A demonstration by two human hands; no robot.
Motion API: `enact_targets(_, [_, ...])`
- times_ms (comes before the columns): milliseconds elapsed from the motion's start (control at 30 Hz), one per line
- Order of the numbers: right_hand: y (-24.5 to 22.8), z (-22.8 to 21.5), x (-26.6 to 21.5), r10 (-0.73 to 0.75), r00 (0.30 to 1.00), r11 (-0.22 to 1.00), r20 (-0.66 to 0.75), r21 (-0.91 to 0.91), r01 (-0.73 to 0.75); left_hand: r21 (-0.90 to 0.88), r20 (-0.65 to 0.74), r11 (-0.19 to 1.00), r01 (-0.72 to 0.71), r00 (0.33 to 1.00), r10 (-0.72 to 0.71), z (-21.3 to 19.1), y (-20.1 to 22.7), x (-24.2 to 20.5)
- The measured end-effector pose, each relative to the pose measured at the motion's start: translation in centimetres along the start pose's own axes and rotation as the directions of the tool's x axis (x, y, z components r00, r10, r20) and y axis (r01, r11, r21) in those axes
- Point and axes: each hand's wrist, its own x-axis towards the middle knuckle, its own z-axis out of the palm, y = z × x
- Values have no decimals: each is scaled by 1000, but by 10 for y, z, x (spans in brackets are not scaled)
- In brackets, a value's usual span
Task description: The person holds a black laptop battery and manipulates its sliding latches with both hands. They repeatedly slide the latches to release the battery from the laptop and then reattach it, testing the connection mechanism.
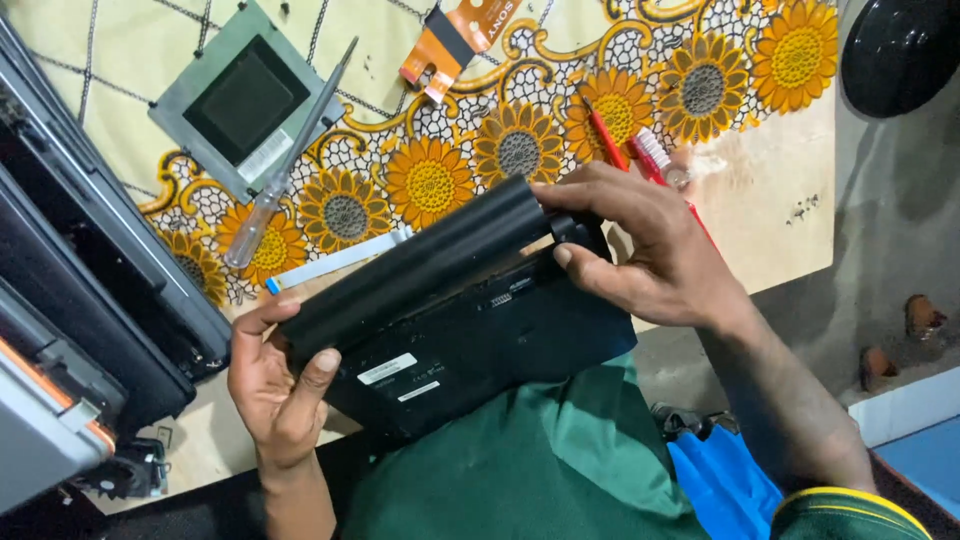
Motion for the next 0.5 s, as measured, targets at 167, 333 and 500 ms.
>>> enact_targets(167, [4, 6, -2, -52, 996, 998, -70, -29, 50, -48, -1, 999, 1, 1000, -1, -4, -9, -1])
enact_targets(333, [3, 6, -5, -57, 995, 997, -81, -62, 52, -42, 14, 999, -15, 1000, 15, -2, -11, -1])
enact_targets(500, [-1, 7, -5, -41, 993, 996, -111, -84, 31, -55, 19, 998, 0, 1000, 1, -5, -15, 0])
